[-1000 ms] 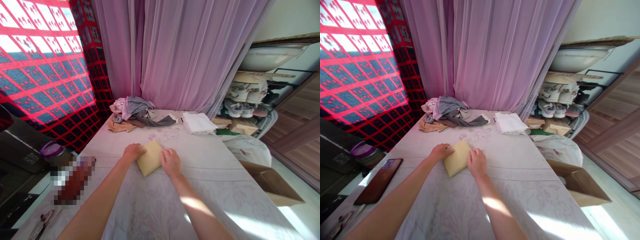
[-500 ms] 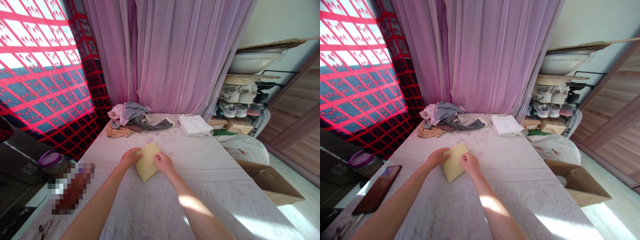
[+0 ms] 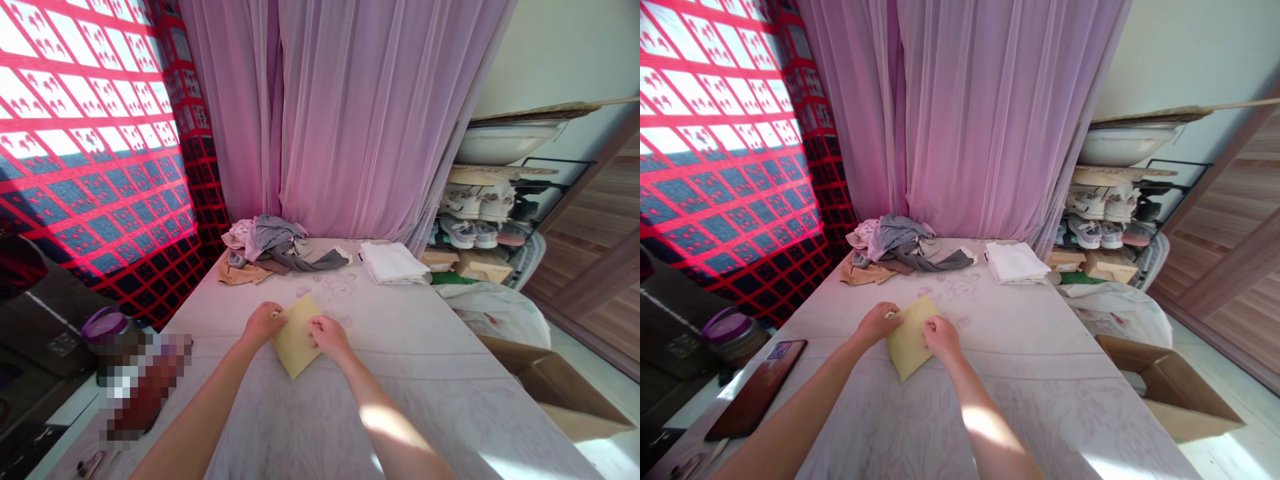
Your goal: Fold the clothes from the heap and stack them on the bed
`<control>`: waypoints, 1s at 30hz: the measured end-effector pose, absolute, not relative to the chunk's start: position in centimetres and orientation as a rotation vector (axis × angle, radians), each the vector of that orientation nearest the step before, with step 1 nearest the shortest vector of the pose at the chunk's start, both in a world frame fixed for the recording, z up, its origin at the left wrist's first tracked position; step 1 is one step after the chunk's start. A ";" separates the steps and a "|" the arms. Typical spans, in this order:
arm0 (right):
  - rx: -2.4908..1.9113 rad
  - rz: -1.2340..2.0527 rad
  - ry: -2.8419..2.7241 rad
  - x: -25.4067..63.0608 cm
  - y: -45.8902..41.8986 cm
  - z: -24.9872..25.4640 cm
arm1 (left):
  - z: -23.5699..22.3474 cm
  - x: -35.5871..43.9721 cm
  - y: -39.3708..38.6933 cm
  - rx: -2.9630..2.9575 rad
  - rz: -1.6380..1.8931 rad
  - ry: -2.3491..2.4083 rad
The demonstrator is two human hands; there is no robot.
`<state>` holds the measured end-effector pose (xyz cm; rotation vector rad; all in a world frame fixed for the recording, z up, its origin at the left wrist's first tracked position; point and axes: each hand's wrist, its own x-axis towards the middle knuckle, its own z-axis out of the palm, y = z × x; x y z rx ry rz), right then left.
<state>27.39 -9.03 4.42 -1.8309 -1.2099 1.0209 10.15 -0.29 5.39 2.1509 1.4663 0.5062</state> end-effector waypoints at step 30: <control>-1.860 0.726 -1.299 32.2 -11.1 8.6 | 5.0 9.5 0.0 2.065 0.152 1.680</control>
